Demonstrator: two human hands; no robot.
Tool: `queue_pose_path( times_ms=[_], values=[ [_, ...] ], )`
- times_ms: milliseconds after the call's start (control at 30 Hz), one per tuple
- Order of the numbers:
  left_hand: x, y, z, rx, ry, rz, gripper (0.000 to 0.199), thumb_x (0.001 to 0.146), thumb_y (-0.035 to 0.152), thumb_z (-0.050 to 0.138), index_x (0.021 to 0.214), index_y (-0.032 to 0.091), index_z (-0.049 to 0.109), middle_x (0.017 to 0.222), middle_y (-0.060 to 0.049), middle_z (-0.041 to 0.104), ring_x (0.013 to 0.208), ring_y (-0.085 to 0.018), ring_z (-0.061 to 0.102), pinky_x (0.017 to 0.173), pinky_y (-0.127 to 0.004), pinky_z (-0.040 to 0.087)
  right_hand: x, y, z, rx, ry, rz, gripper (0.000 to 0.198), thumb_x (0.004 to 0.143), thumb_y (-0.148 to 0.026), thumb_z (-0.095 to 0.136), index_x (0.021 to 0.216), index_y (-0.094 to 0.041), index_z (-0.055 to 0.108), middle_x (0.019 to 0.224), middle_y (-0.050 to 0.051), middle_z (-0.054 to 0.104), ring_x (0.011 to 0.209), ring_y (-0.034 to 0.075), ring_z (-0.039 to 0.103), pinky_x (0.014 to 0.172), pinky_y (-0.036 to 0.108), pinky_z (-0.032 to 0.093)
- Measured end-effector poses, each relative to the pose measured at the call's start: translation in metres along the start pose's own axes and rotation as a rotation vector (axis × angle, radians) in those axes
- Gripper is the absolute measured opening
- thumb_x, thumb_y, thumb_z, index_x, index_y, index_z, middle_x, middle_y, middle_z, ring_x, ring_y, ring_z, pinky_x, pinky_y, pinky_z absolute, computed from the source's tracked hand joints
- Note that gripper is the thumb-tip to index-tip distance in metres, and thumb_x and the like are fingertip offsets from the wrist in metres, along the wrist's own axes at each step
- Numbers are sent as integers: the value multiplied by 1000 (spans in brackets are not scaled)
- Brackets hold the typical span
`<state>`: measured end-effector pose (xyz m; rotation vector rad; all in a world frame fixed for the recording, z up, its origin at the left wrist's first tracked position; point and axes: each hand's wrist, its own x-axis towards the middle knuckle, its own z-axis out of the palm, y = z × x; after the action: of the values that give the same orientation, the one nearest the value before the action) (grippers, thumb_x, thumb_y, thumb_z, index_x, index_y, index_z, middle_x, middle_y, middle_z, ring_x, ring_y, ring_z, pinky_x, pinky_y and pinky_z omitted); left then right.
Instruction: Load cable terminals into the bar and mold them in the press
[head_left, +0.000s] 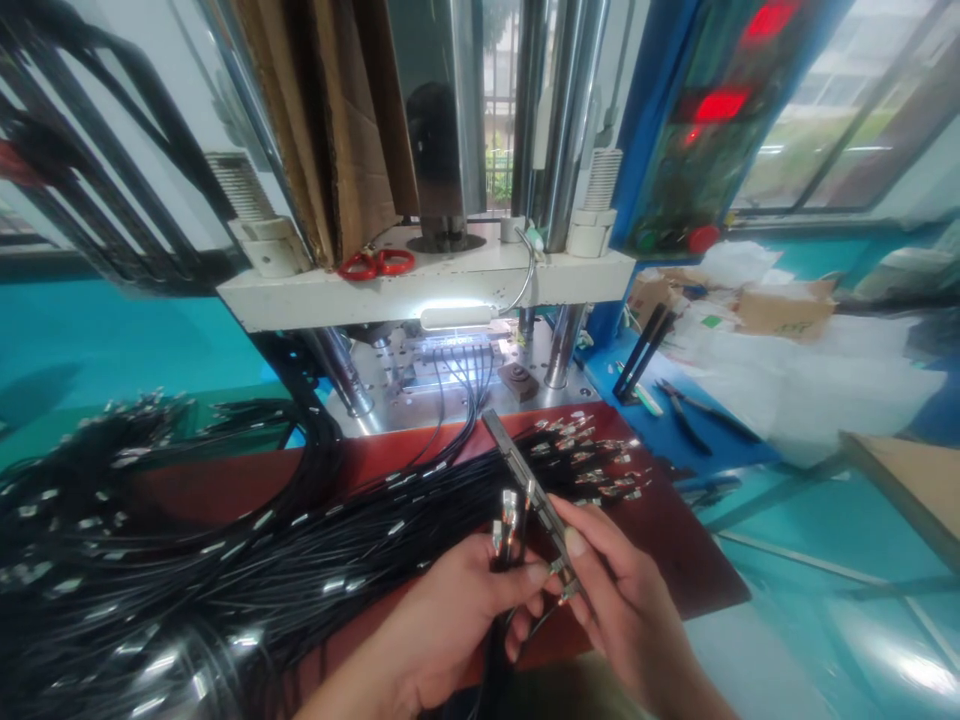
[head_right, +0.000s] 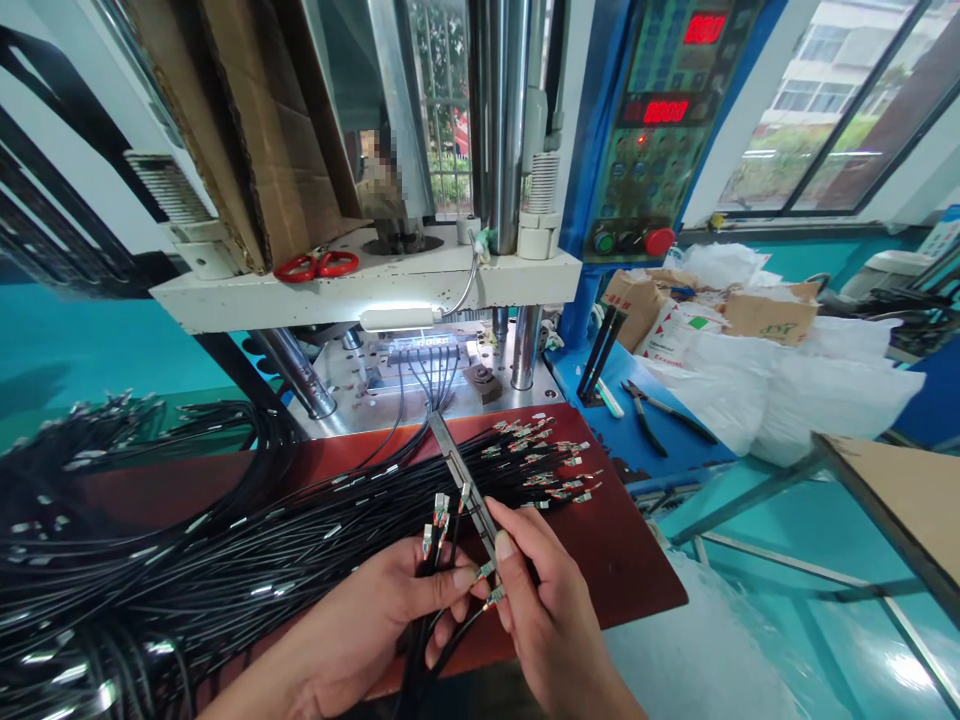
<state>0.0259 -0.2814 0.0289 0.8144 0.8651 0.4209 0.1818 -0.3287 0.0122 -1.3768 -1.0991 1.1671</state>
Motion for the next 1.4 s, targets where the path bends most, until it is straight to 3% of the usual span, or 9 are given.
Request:
queue_pose_path(
  times_ms=[167, 333, 567, 700, 867, 967, 1100, 1233, 1400],
  values=[
    [2, 0, -1, -26, -19, -5, 17, 75, 27, 67, 78, 12, 59, 71, -2, 55, 53, -8, 45, 47, -22, 32, 0, -1, 0, -3, -30, -6, 42, 94, -45, 44, 131, -27, 53, 107, 7, 56, 70, 13, 58, 48, 21, 45],
    [2, 3, -1, -37, -33, -24, 15, 74, 25, 67, 76, 12, 59, 70, -2, 55, 53, -9, 44, 48, -23, 32, 0, 2, 4, -4, 48, -34, 42, 92, -47, 46, 127, -27, 57, 100, 5, 57, 53, 8, 49, 41, 20, 41],
    [3, 1, -2, -32, -43, -28, 17, 73, 26, 68, 78, 11, 61, 67, -2, 54, 53, -9, 45, 47, -23, 31, 0, 3, 4, 20, 49, -28, 43, 90, -48, 49, 127, -27, 58, 96, 5, 56, 57, 10, 51, 41, 20, 40],
    [0, 3, 0, -5, 0, 32, 23, 76, 32, 68, 79, 11, 61, 69, -2, 55, 58, -10, 48, 56, -25, 39, 0, -3, 0, 92, -5, 86, 44, 89, -49, 51, 129, -31, 56, 98, 3, 58, 56, 9, 50, 43, 19, 40],
    [-3, 7, 4, 11, 196, 216, 30, 81, 40, 64, 90, 12, 62, 68, 1, 53, 61, -9, 45, 60, -22, 37, -1, -17, 6, 284, 181, 283, 48, 77, -56, 64, 120, -34, 62, 100, 1, 61, 70, 11, 55, 52, 17, 46],
    [-6, 8, 5, 8, 212, 238, 34, 85, 45, 58, 99, 14, 60, 65, 3, 51, 55, -8, 42, 53, -21, 34, -2, -25, 10, 329, 201, 331, 45, 76, -53, 67, 118, -39, 62, 100, -2, 60, 71, 9, 55, 59, 15, 48],
    [-12, 10, 8, 140, 188, 138, 29, 87, 44, 54, 98, 18, 59, 57, 7, 47, 40, -5, 32, 41, -18, 23, -2, -25, 10, 312, 177, 298, 47, 76, -52, 67, 121, -40, 60, 105, -2, 58, 77, 10, 56, 59, 14, 48],
    [-14, 11, 8, 331, 162, 53, 25, 85, 42, 56, 85, 18, 61, 52, 7, 44, 37, -4, 33, 38, -17, 24, -1, -14, 7, 261, 114, 259, 49, 80, -54, 62, 125, -39, 57, 118, 2, 55, 91, 15, 58, 64, 19, 50],
    [-8, 8, 5, 186, 149, 120, 28, 83, 43, 60, 86, 15, 60, 65, 3, 51, 48, -6, 43, 47, -18, 34, 1, -4, 0, 175, -52, 154, 45, 86, -53, 54, 128, -35, 56, 114, 6, 57, 87, 18, 60, 66, 25, 53]
  ],
)
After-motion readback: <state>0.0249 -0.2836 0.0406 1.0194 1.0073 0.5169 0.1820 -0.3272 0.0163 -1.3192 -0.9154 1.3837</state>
